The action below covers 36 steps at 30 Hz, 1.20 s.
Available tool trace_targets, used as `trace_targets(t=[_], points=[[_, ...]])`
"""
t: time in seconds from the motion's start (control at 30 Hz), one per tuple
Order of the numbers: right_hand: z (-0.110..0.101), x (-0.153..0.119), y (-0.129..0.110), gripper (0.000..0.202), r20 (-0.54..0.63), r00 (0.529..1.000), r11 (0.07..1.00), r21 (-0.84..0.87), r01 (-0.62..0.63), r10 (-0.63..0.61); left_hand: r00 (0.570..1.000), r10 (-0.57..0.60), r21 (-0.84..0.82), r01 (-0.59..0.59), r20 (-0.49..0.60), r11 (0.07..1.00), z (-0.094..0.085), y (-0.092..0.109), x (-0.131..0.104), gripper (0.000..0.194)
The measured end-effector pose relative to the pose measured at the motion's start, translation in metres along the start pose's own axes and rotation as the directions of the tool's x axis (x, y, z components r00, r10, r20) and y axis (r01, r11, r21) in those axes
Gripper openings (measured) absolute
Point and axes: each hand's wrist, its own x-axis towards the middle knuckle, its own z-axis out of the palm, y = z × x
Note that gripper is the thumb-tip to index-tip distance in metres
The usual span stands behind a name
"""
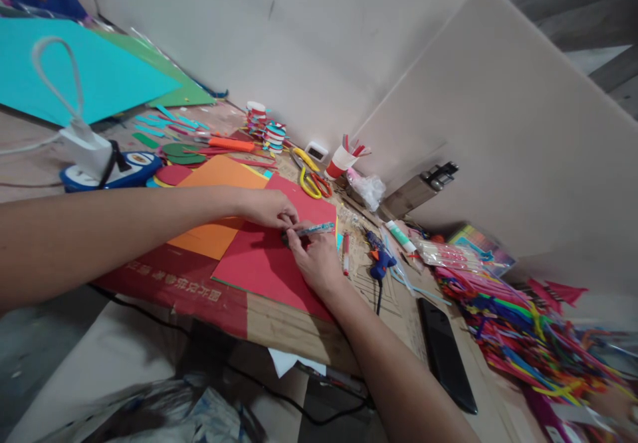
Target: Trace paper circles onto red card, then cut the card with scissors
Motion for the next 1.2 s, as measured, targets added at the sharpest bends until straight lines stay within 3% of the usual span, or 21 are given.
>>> trace_targets(t=[0.63, 1.03, 1.1, 1.2], points=[[-0.008, -0.011, 0.001, 0.024, 0.014, 0.999, 0.999, 0.018, -0.03, 0.03, 0.998, -0.007, 0.052, 0.01, -0.059, 0.999, 0.004, 0.009, -0.006, 0.026], [-0.019, -0.019, 0.008, 0.027, 0.024, 0.999, 0.998, 0.038, -0.042, 0.041, 0.996, -0.017, 0.026, 0.019, -0.083, 0.999, 0.01, 0.002, -0.004, 0.031], [-0.02, -0.02, 0.011, 0.027, 0.019, 0.999, 0.997, 0.055, -0.049, 0.048, 0.997, 0.006, 0.008, -0.005, -0.077, 1.0, 0.01, 0.001, -0.003, 0.031], [-0.021, -0.02, 0.014, 0.026, 0.011, 0.998, 0.995, 0.077, -0.058, 0.058, 0.989, 0.136, -0.02, -0.137, -0.054, 0.99, 0.01, -0.003, -0.003, 0.035]])
